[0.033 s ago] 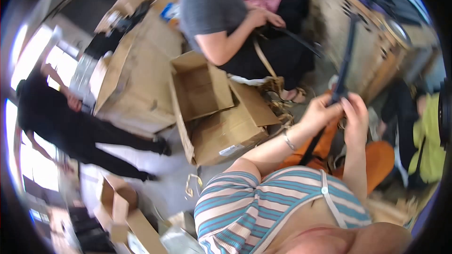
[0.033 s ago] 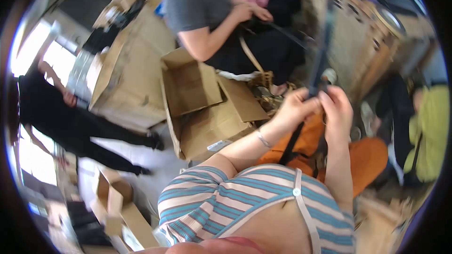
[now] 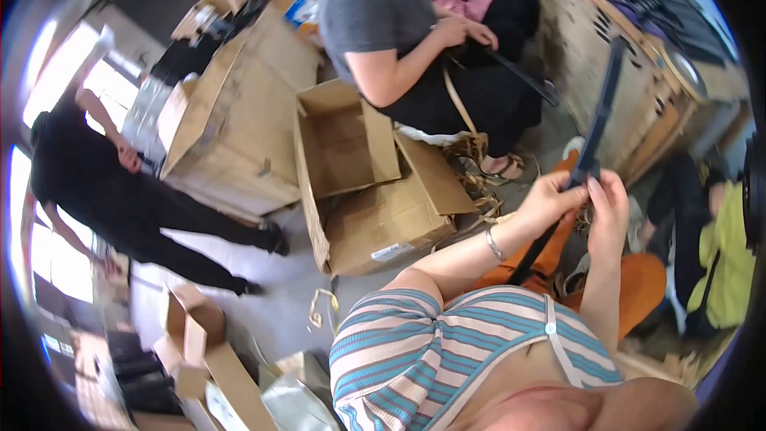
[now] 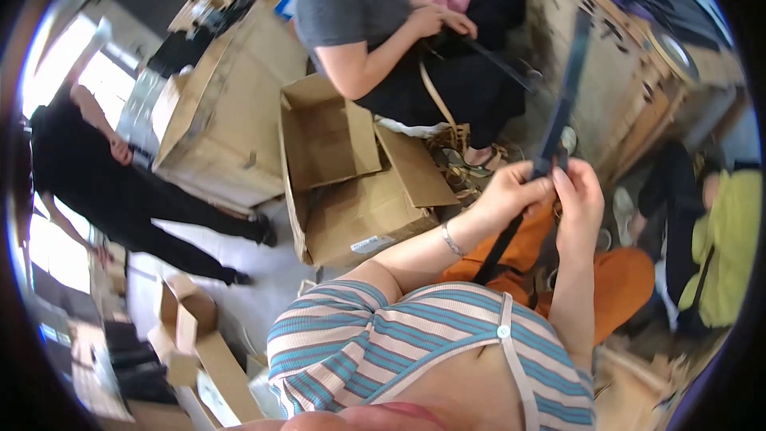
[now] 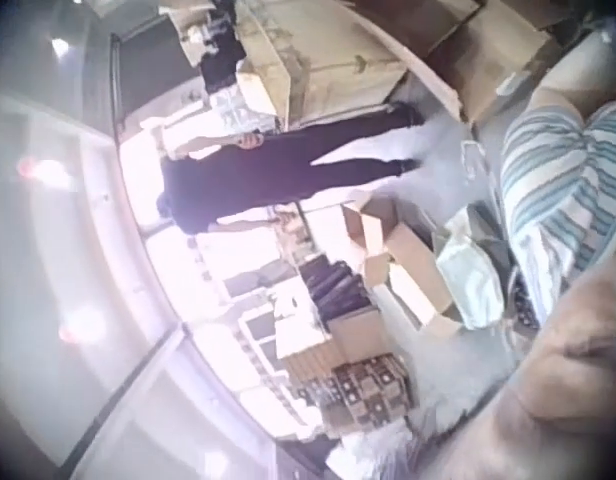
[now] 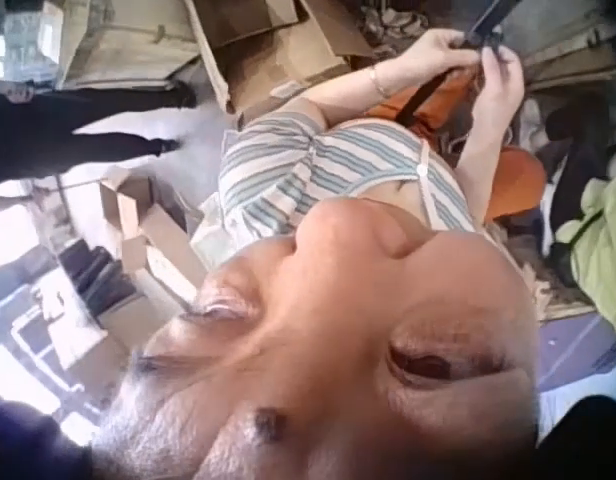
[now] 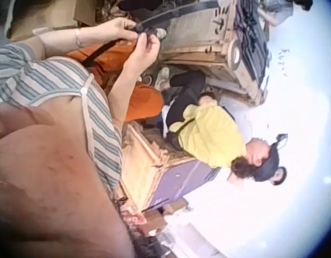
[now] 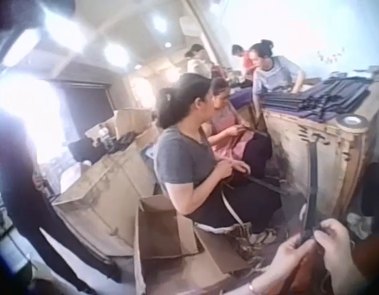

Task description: Applying adhesive tape or bands to black structural components to secure or bundle them.

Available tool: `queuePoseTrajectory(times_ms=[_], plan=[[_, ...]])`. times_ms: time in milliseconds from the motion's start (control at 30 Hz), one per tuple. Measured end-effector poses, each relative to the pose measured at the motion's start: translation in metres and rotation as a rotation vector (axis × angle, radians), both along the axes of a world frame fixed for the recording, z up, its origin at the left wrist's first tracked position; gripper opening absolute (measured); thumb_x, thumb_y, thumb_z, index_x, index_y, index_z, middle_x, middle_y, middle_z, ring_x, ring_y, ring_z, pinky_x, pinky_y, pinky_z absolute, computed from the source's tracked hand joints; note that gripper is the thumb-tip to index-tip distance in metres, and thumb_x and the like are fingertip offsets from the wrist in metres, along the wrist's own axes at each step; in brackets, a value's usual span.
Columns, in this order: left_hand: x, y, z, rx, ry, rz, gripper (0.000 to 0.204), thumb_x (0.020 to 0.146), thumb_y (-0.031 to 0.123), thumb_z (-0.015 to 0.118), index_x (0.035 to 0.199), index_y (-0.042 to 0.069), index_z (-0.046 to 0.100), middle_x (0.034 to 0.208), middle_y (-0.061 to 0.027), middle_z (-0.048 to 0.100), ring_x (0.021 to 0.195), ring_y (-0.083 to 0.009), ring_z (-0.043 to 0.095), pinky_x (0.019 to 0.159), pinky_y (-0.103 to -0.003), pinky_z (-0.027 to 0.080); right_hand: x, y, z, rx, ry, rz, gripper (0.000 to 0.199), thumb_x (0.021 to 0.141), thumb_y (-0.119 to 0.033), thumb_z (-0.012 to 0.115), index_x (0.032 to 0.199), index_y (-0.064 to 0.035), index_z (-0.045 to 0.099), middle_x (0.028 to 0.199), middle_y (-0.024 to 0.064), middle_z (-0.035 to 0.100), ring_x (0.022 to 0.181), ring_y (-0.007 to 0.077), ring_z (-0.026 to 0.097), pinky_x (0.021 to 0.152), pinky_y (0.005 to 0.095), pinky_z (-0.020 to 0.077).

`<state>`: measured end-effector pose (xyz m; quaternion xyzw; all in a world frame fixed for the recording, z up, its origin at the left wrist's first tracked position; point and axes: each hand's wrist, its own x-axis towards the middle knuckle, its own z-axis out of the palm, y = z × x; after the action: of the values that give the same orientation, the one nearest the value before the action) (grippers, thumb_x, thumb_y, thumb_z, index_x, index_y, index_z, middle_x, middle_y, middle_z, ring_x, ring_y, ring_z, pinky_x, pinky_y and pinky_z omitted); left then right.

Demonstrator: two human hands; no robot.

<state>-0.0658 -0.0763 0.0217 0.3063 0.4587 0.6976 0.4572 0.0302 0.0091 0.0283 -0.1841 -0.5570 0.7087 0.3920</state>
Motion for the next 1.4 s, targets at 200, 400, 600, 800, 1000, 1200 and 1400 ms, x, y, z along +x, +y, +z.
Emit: queuePoseTrajectory(times_ms=[200,400,600,800,1000,1200,1400], plan=[[-0.01,-0.025,-0.01,0.063,-0.159,0.087,0.019,0.084,0.022,0.064,0.083,0.004,0.057,0.062,-0.0003,0.053,0.05,-0.0065,0.047,0.045,-0.019,0.036,0.017,-0.006,-0.007,0.086,-0.172,0.313,0.006,0.082,-0.003,0.054,0.086,-0.0026,0.05,0.076,0.0003,0.053,0.069,0.0061,0.049,0.065,0.0199,0.04],[-0.022,-0.009,-0.015,-0.122,-0.033,0.108,0.012,0.082,0.016,0.063,0.08,0.006,0.056,0.061,0.0013,0.052,0.05,-0.0055,0.049,0.045,-0.019,0.038,0.016,0.008,-0.013,0.194,-0.263,0.368,0.011,0.08,-0.002,0.058,0.089,-0.0014,0.052,0.079,-0.0002,0.054,0.071,0.0051,0.05,0.063,0.0192,0.0405],[-0.023,-0.017,-0.007,-0.089,-0.117,0.104,0.01,0.083,0.011,0.062,0.08,0.004,0.055,0.06,-0.0007,0.052,0.048,-0.0077,0.048,0.045,-0.02,0.038,0.008,0.007,-0.004,0.184,-0.217,0.429,0.011,0.081,-0.004,0.061,0.088,-0.001,0.054,0.08,-0.0007,0.055,0.072,0.0044,0.049,0.063,0.0191,0.0408],[-0.013,-0.013,-0.018,-0.078,-0.067,0.142,0.011,0.083,0.01,0.063,0.08,0.004,0.054,0.059,-0.0002,0.05,0.047,-0.0076,0.046,0.043,-0.02,0.036,0.015,0.013,-0.016,0.08,-0.408,0.316,0.015,0.078,-0.011,0.067,0.081,0.0011,0.058,0.068,-0.0009,0.056,0.057,0.0039,0.048,0.05,0.0199,0.0392],[-0.014,-0.015,-0.022,-0.055,-0.013,0.184,0.009,0.085,0.01,0.06,0.086,0.002,0.055,0.061,-0.0013,0.053,0.048,-0.008,0.049,0.045,-0.02,0.038,0.022,0.013,-0.021,0.117,-0.6,0.242,0.017,0.079,-0.013,0.067,0.083,0.0014,0.06,0.069,0.0,0.057,0.059,0.0041,0.048,0.052,0.0204,0.0392],[-0.006,-0.035,-0.048,-0.068,-0.132,-0.014,0.031,0.092,0.018,0.047,0.116,-0.002,0.046,0.085,-0.0138,0.062,0.06,-0.0165,0.06,0.054,-0.023,0.047,0.03,0.022,-0.025,0.347,-0.502,0.229,0.013,0.084,-0.012,0.06,0.088,0.0002,0.06,0.072,-0.004,0.055,0.066,0.0024,0.044,0.059,0.019,0.0376],[0.011,-0.042,-0.062,-0.067,-0.2,-0.08,0.043,0.094,0.023,0.042,0.128,-0.003,0.035,0.098,-0.0193,0.061,0.065,-0.0171,0.061,0.055,-0.023,0.046,0.041,0.025,-0.034,0.224,-0.617,0.194,0.011,0.085,-0.012,0.058,0.082,-0.0012,0.058,0.069,-0.0059,0.051,0.064,0.0016,0.043,0.057,0.0186,0.0356]])
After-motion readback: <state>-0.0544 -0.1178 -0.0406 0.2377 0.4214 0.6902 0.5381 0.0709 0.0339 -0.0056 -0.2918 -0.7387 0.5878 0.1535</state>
